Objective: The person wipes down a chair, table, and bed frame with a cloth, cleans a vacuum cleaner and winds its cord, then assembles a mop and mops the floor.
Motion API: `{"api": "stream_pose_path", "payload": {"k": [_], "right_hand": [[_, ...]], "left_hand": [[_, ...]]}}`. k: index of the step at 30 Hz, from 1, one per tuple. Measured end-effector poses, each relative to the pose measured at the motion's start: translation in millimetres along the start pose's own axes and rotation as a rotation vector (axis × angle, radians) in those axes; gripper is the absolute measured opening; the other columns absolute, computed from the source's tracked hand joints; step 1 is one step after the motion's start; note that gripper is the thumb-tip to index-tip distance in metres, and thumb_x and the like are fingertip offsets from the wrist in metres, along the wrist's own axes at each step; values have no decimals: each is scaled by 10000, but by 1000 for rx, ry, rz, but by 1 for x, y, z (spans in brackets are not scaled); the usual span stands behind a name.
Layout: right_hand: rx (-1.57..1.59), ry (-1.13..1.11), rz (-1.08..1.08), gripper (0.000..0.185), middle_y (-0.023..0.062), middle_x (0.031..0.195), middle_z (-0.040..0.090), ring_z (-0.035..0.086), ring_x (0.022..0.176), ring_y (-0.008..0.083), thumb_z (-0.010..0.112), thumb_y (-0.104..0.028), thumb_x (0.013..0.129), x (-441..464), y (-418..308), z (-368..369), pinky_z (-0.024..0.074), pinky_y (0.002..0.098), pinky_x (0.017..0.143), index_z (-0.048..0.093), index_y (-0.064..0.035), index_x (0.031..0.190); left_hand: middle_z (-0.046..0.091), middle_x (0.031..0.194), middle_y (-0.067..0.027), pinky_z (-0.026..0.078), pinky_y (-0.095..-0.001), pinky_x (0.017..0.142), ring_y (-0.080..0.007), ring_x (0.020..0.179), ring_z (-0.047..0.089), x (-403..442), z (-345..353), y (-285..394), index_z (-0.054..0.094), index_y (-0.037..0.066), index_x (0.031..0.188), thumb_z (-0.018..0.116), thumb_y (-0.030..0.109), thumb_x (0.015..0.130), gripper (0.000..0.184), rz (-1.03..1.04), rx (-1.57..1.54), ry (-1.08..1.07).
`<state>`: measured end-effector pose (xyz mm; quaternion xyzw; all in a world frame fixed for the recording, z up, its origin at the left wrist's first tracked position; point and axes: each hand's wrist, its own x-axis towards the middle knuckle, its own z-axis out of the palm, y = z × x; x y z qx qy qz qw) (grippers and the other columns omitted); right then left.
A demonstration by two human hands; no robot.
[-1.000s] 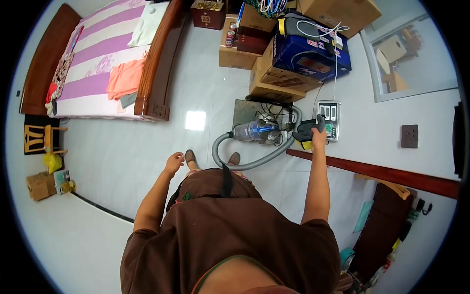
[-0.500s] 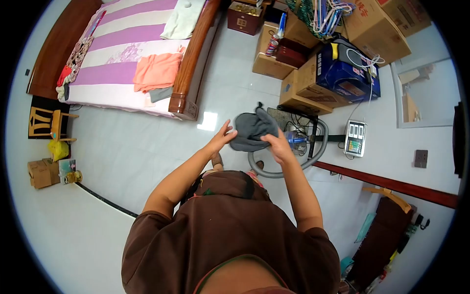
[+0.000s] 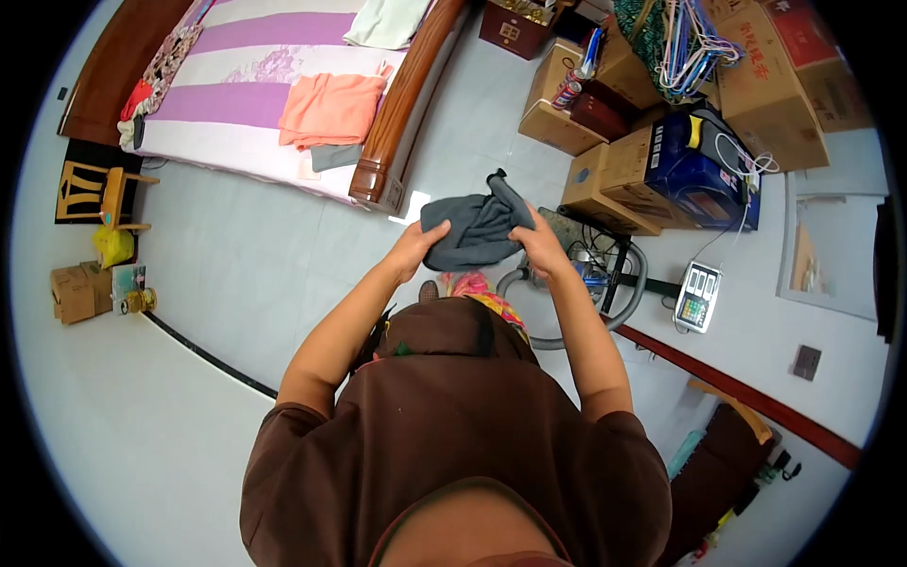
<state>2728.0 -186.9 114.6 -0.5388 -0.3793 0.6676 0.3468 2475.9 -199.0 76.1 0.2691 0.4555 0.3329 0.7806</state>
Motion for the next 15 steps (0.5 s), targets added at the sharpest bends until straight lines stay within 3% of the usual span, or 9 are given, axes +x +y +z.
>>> {"api": "stream_pose_path", "payload": {"k": [3, 4, 8, 11, 12, 15], "right_hand": [[115, 79, 80, 547, 44, 1025, 624, 577, 916, 133, 534, 20, 769, 34, 1, -19, 464, 245, 802, 517, -30, 1313], [190, 119, 161, 463, 55, 1054, 624, 590, 939, 156, 563, -3, 801, 41, -10, -19, 487, 286, 815, 536, -23, 1263], [230, 25, 224, 381, 48, 1054, 641, 626, 929, 154, 634, -70, 847, 109, 7, -49, 527, 295, 809, 559, -72, 1221], [220, 67, 213, 371, 51, 1062, 631, 598, 956, 169, 625, -83, 843, 148, 5, -54, 499, 322, 820, 561, -56, 1208], [167, 84, 244, 488, 67, 1135, 614, 591, 1004, 182, 626, -78, 839, 159, 1, -58, 497, 334, 823, 497, -64, 1309], [51, 105, 177, 596, 87, 1241, 568, 565, 1078, 199, 631, -185, 884, 187, -15, -55, 487, 353, 844, 389, -85, 1419]], "left_hand": [[584, 1268, -55, 388, -325, 1022, -174, 1156, 535, 22, -13, 13, 496, 23, 1338, 647, 345, 925, 545, 23, -67, 86], [582, 1271, -53, 389, -328, 1021, -177, 1159, 535, 29, -16, 19, 492, 24, 1340, 649, 342, 925, 546, 33, -82, 113], [575, 1277, -46, 394, -330, 1016, -177, 1164, 534, 66, -18, 41, 481, 28, 1343, 651, 325, 925, 541, 86, -141, 221], [588, 1247, -48, 413, -319, 989, -168, 1133, 546, 93, -9, 59, 496, 20, 1322, 646, 310, 930, 510, 105, -141, 280], [595, 1233, -50, 422, -314, 975, -165, 1117, 552, 102, -5, 65, 504, 16, 1312, 644, 305, 933, 497, 109, -136, 297], [617, 1173, -60, 446, -296, 930, -160, 1057, 571, 128, 6, 76, 529, -3, 1275, 631, 297, 942, 459, 101, -29, 366]]}}
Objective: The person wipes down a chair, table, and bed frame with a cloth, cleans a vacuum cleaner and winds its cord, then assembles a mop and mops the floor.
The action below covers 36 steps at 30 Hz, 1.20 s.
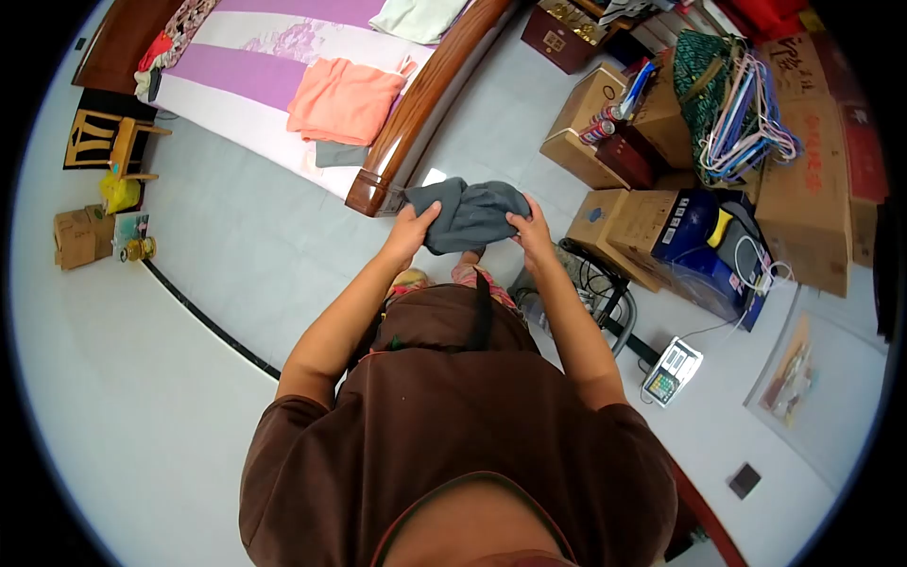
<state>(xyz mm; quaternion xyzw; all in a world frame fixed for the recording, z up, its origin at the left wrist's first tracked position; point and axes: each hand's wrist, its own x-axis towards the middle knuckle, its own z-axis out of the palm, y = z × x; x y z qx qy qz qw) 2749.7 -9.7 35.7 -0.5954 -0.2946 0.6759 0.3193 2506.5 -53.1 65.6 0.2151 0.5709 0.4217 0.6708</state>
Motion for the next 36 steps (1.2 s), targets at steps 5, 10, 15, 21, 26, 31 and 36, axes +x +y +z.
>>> {"api": "stream_pose_path", "payload": {"k": [5, 10, 15, 21, 26, 31, 36], "right_hand": [[201, -335, 264, 651, 92, 1349, 507, 510, 1203, 217, 527, -483, 954, 29, -23, 34, 467, 366, 916, 334, -124, 1461], [441, -377, 492, 493, 87, 1274, 585, 571, 1150, 239, 442, -462, 1002, 69, 3, 89, 476, 405, 962, 501, -98, 1329], [574, -225, 298, 476, 123, 1232, 615, 589, 1132, 231, 487, -404, 994, 136, 56, 139, 462, 361, 964, 543, -26, 1278], [-373, -37, -195, 533, 235, 1250, 533, 501, 1169, 346, 555, -371, 956, 199, 130, 236, 370, 389, 1017, 513, 64, 1263], [-1291, -269, -371, 516, 156, 1516, 311, 218, 1406, 428, 571, -401, 916, 223, 237, 298, 242, 643, 1082, 527, -128, 1352], [-1228, 32, -548, 506, 133, 1538, 272, 167, 1419, 445, 593, -394, 898, 284, 245, 316, 232, 716, 1036, 510, -245, 1375], [-1186, 389, -537, 536, 168, 1529, 267, 142, 1411, 488, 589, -411, 901, 404, 175, 313, 259, 704, 1033, 481, -242, 1399]], "left_hand": [[607, 1202, -201, 452, -381, 935, -357, 1097, 579, 28, 23, 6, 573, -5, 1214, 665, 267, 890, 433, 434, 828, 34], [509, 1371, -184, 399, -405, 1040, -337, 1267, 483, 36, 6, 10, 566, 26, 1278, 697, 265, 854, 504, 499, 1052, -198], [541, 1347, -133, 404, -311, 1009, -213, 1218, 525, 73, -89, -6, 580, 10, 1270, 578, 209, 960, 369, 218, 360, 82], [641, 1150, -43, 454, -284, 867, -147, 1028, 589, 118, -235, -76, 577, 32, 1281, 523, 277, 994, 381, 56, 346, 532], [607, 1239, -45, 455, -295, 856, -161, 1042, 592, 135, -285, -124, 568, 46, 1289, 525, 275, 992, 378, -113, 237, 635], [620, 1207, -49, 456, -295, 847, -155, 1025, 596, 157, -300, -159, 565, 46, 1295, 534, 267, 988, 379, -202, 190, 652], [644, 1143, -65, 452, -279, 856, -137, 991, 591, 199, -297, -158, 550, 16, 1306, 543, 234, 985, 388, -133, 245, 615]]}}
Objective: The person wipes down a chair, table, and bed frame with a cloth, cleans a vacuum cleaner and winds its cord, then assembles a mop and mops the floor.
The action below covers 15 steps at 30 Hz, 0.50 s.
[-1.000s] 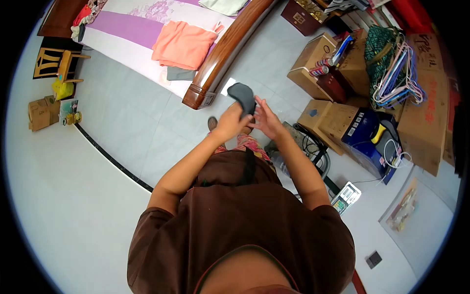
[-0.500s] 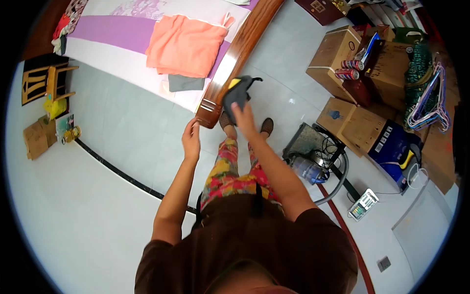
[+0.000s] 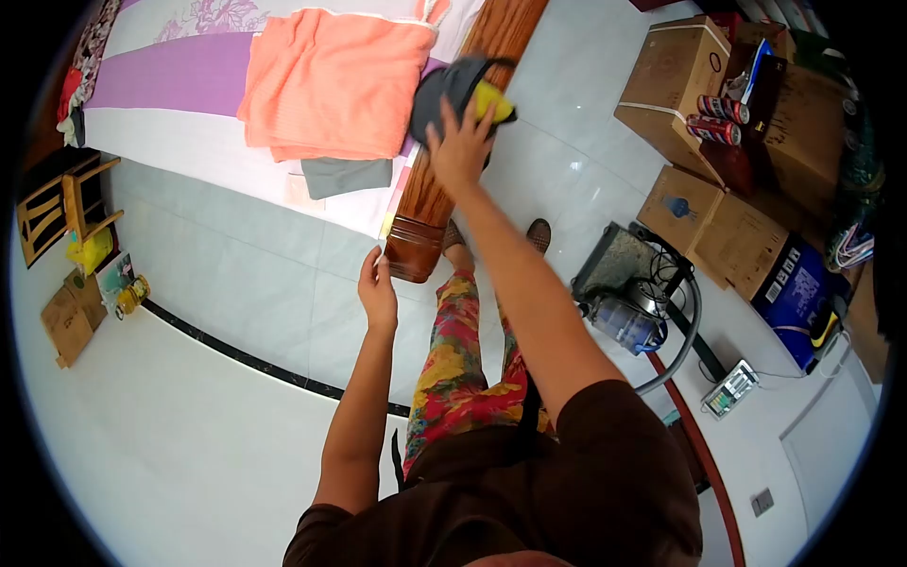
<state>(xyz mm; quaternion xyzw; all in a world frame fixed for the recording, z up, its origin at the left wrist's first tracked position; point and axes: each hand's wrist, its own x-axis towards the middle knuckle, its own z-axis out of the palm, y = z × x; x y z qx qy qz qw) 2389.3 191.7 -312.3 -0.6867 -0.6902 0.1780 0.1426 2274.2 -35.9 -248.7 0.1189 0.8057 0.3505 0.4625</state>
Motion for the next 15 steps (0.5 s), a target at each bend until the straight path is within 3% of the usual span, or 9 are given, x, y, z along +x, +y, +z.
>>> {"api": "stream_pose_path", "payload": {"k": [4, 7, 9, 10, 12, 15], "right_hand": [[165, 133, 54, 549, 212, 1535, 223, 152, 1397, 497, 550, -424, 928, 104, 42, 3, 269, 655, 1061, 448, -211, 1424], [293, 148, 59, 607, 302, 1504, 219, 179, 1374, 520, 532, -421, 941, 126, 62, 9, 230, 607, 1104, 405, -99, 1439], [332, 170, 42, 691, 386, 1459, 219, 202, 1357, 535, 515, -427, 950, 100, 66, 20, 176, 565, 1137, 350, 47, 1425], [406, 88, 147, 743, 429, 1439, 207, 201, 1361, 535, 503, -426, 958, 72, 53, 14, 128, 543, 1154, 304, 133, 1404], [386, -109, 304, 739, 417, 1468, 165, 165, 1384, 531, 492, -412, 972, -3, 34, 14, 129, 522, 1162, 294, 159, 1398], [306, -220, 206, 750, 465, 1408, 186, 194, 1331, 594, 558, -390, 939, -107, 6, 11, 161, 566, 1138, 313, 158, 1387]], "left_hand": [[614, 1200, -102, 445, -287, 896, -172, 1051, 572, 31, 24, 40, 537, 2, 1317, 532, 220, 987, 395, 165, 110, 2], [575, 1267, -142, 430, -318, 952, -214, 1141, 540, 57, 45, 66, 518, 3, 1337, 508, 226, 998, 406, 298, 150, 33], [578, 1245, -156, 452, -323, 884, -224, 1103, 553, 73, 61, 81, 517, 3, 1335, 509, 219, 993, 404, 379, 139, 57], [579, 1234, -164, 463, -326, 849, -229, 1084, 559, 82, 71, 88, 516, 3, 1334, 509, 215, 990, 403, 421, 129, 68], [558, 1289, -181, 443, -334, 904, -252, 1127, 544, 92, 89, 108, 487, -15, 1356, 486, 240, 1004, 434, 469, 93, 60], [511, 1371, -200, 413, -341, 989, -269, 1230, 507, 106, 116, 137, 465, -40, 1364, 447, 246, 1020, 447, 484, 25, -3]]}}
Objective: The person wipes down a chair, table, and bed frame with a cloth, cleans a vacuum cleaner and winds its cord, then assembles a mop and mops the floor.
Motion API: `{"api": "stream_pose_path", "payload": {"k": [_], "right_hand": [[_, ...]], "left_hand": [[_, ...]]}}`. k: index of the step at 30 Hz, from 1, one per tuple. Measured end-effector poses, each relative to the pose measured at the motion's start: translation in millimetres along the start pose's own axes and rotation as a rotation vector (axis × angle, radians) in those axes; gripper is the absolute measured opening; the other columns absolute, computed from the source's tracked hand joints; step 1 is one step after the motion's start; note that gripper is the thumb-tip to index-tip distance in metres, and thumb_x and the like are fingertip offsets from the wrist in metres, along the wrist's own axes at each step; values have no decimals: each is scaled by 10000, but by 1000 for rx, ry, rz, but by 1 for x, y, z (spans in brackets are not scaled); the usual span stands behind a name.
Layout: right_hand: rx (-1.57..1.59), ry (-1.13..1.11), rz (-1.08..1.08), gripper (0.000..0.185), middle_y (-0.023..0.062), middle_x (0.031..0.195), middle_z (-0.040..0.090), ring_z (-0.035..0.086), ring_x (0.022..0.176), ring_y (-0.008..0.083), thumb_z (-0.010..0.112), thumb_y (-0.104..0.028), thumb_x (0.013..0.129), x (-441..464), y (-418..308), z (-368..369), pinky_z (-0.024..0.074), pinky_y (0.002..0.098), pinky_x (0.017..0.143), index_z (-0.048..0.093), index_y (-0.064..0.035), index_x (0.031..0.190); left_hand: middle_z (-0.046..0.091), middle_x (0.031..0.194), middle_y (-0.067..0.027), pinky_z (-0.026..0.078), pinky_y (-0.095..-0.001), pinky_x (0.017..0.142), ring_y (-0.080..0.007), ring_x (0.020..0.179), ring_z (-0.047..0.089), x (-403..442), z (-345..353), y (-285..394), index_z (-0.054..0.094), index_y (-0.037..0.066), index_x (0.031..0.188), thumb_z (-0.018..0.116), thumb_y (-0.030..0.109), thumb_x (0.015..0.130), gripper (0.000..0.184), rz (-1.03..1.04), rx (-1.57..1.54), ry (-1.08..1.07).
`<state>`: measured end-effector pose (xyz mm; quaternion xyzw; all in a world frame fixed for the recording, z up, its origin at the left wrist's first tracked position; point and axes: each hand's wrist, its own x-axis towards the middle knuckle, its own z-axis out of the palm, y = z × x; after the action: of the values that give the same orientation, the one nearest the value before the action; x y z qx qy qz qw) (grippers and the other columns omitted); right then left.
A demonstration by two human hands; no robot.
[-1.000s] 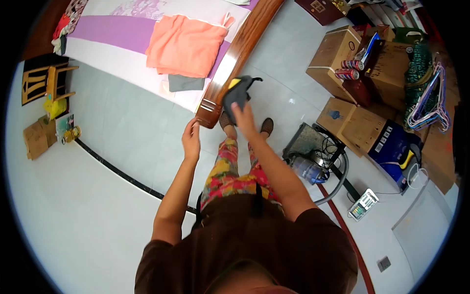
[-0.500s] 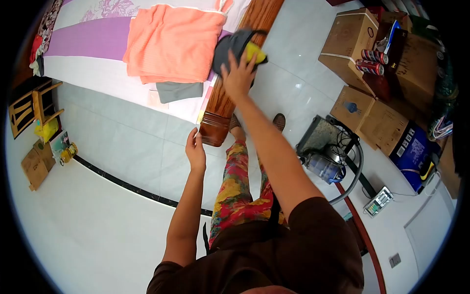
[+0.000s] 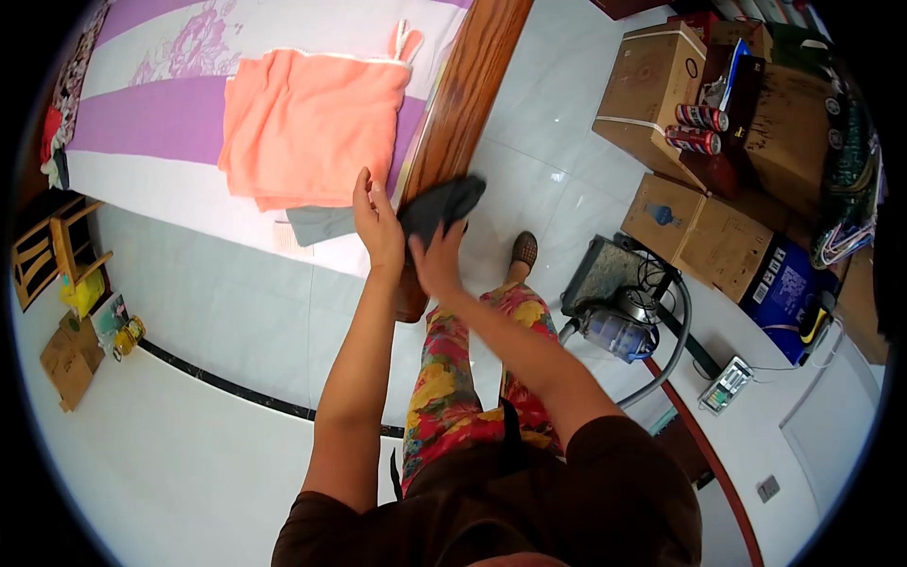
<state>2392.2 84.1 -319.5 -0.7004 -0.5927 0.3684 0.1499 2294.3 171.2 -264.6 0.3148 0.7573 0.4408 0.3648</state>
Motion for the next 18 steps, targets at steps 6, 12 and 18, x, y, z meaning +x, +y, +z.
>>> {"api": "stream_pose_path", "payload": {"k": [6, 12, 18], "right_hand": [[-29, 208, 82, 744, 432, 1344, 289, 287, 1261, 598, 629, -428, 884, 75, -22, -5, 274, 608, 1047, 382, 65, 1384], [-133, 274, 124, 731, 381, 1375, 291, 299, 1272, 550, 679, -450, 839, 252, -38, -78, 333, 585, 1021, 422, -71, 1409], [-15, 235, 81, 786, 340, 1429, 231, 265, 1321, 517, 675, -486, 836, 467, -35, -170, 376, 577, 1008, 337, -156, 1464]], "left_hand": [[498, 1381, -201, 366, -360, 1069, -288, 1270, 482, 41, 28, 26, 468, -46, 1356, 424, 264, 1029, 452, 50, 68, -52], [513, 1361, -209, 365, -368, 1068, -305, 1264, 484, 87, 76, 28, 473, -56, 1347, 405, 259, 1031, 452, 42, 151, -34], [521, 1322, -235, 369, -415, 1046, -363, 1236, 478, 150, 186, 63, 500, -49, 1304, 429, 225, 1012, 407, 220, 246, -99]]}}
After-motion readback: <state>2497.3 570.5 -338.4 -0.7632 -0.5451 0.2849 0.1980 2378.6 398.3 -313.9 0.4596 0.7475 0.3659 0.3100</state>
